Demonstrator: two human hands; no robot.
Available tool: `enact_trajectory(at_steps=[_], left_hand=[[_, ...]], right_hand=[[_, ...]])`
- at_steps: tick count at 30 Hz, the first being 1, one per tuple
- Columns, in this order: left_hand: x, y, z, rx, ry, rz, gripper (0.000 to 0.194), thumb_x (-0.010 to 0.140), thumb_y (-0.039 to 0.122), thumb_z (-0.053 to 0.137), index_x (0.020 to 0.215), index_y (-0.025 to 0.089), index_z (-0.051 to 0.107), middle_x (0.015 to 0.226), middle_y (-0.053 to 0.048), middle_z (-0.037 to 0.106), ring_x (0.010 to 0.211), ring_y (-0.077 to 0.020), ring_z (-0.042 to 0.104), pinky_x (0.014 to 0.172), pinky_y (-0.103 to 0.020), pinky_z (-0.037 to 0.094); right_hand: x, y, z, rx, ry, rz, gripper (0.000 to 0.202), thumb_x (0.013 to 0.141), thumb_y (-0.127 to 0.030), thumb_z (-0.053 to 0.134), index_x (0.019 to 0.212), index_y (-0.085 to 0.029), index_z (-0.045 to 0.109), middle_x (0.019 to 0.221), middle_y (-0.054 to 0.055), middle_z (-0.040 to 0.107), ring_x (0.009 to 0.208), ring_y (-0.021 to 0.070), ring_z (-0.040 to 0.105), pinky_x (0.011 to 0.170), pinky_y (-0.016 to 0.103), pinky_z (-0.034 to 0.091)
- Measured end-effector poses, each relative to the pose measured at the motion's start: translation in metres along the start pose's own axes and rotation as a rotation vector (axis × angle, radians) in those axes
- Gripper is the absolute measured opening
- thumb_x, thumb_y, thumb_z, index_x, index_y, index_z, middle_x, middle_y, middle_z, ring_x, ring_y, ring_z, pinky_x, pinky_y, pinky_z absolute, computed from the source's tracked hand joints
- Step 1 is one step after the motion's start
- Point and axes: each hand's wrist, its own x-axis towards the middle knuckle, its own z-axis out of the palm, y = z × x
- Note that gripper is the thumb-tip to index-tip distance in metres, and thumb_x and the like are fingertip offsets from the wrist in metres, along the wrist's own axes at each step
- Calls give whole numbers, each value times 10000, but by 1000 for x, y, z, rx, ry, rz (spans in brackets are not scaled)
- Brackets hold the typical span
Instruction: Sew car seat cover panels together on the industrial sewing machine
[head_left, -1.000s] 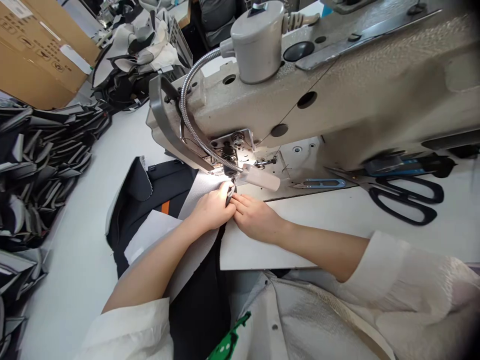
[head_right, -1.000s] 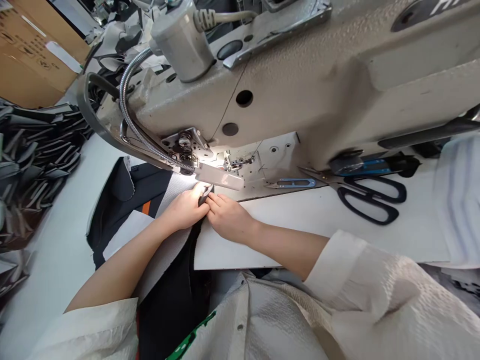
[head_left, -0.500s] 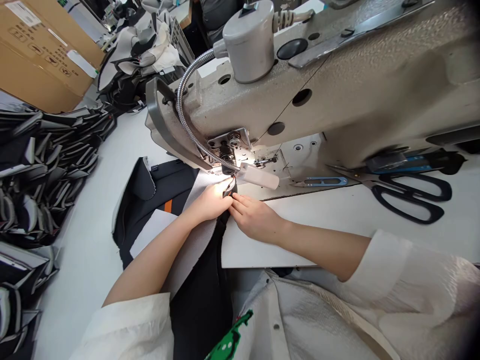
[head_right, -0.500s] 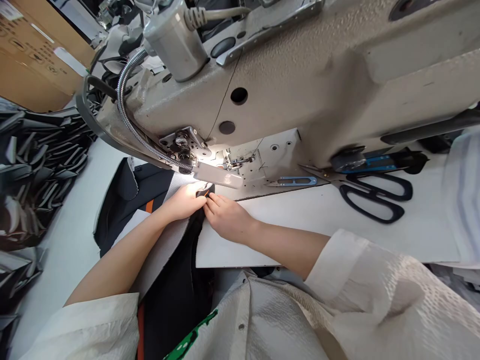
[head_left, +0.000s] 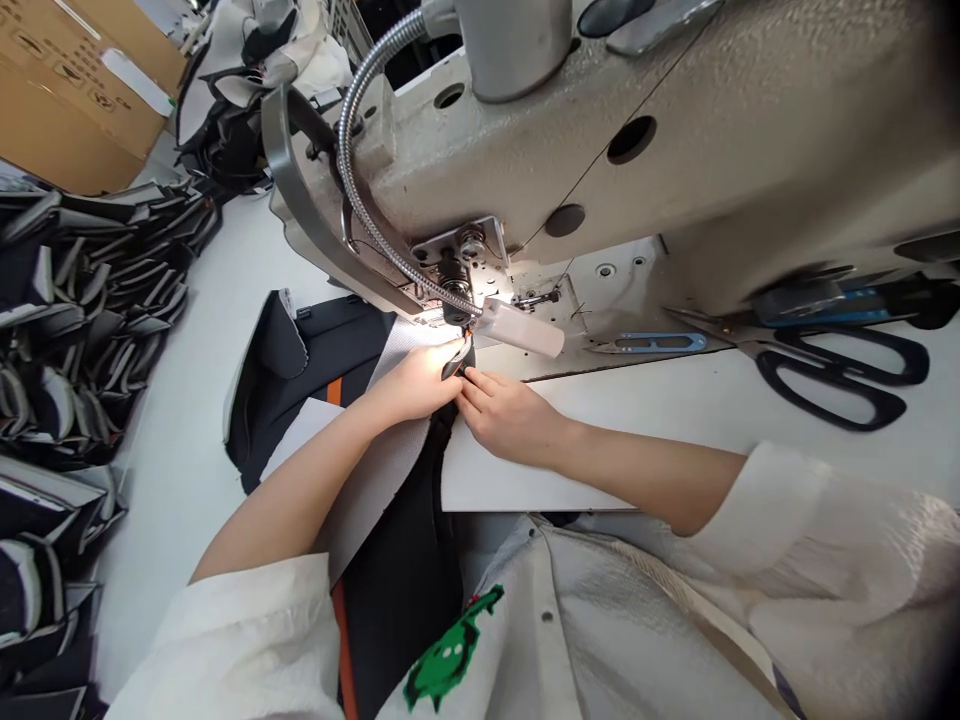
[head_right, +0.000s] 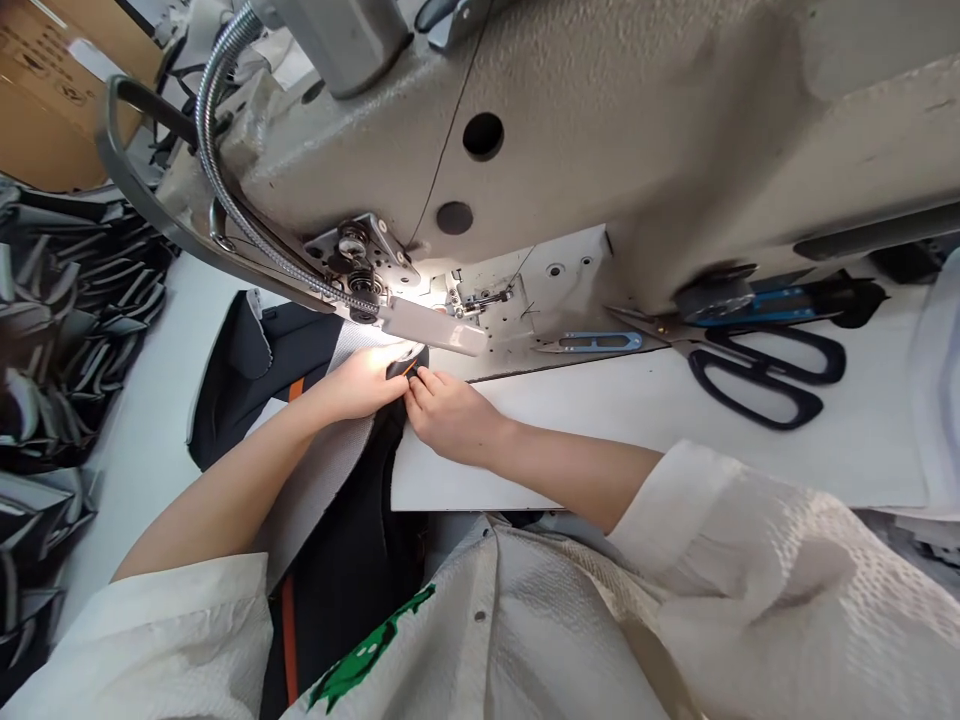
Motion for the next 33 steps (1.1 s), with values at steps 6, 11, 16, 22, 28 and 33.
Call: enact_trajectory(at_steps=[6, 11, 16, 22, 28, 33], left_hand=[[2, 2, 7, 134, 18, -70, 363, 779, 135, 395, 1108, 164, 547, 932, -84, 655, 814, -224, 612, 717, -313, 485], [7, -1, 12, 222, 126, -63, 347, 775, 117, 408, 1075, 161, 576, 990, -93, 645, 906, -234, 607, 805, -322, 479], [9, -8, 9, 160, 167, -36, 238, 760, 122, 435, 912, 171, 611, 874, -56, 652, 813, -185, 595, 764, -272, 480], [5, -12, 0, 175, 109, 96, 299, 775, 105, 449, 1016, 163, 616, 1049, -59, 660, 969, -186, 596, 888, -277, 467], [2, -4, 4, 343, 99, -70, 465, 786, 57, 427, 1222, 156, 556, 1286, -104, 559, 1057, -232, 603, 881, -315, 502], [8, -13, 13, 231, 214, -41, 430, 782, 88, 469, 1180, 179, 605, 1268, -77, 583, 1120, -227, 571, 950, -314, 477]], right_hand=[[1, -1, 2, 62, -5, 25, 345, 852, -81, 419, 1109, 48, 608, 1141, 235, 611, 1130, 324, 550, 945, 402, 462], [3, 3, 6, 171, -6, 113, 393, 838, -153, 448, 1149, 51, 575, 1201, 238, 573, 1196, 328, 491, 996, 424, 418], [4, 8, 5, 206, -16, 130, 430, 833, -200, 468, 1181, 39, 553, 1230, 230, 556, 1218, 333, 458, 1012, 452, 389], [4, 13, 8, 152, 47, 70, 365, 863, -71, 382, 1152, 9, 591, 1191, 209, 592, 1150, 293, 517, 975, 443, 405], [4, 11, 10, 134, 56, 90, 364, 852, -72, 400, 1142, 18, 601, 1180, 207, 600, 1138, 301, 531, 948, 416, 436], [6, 15, 10, 165, 26, 110, 372, 851, -110, 429, 1162, 24, 581, 1195, 212, 585, 1164, 309, 508, 972, 415, 423]])
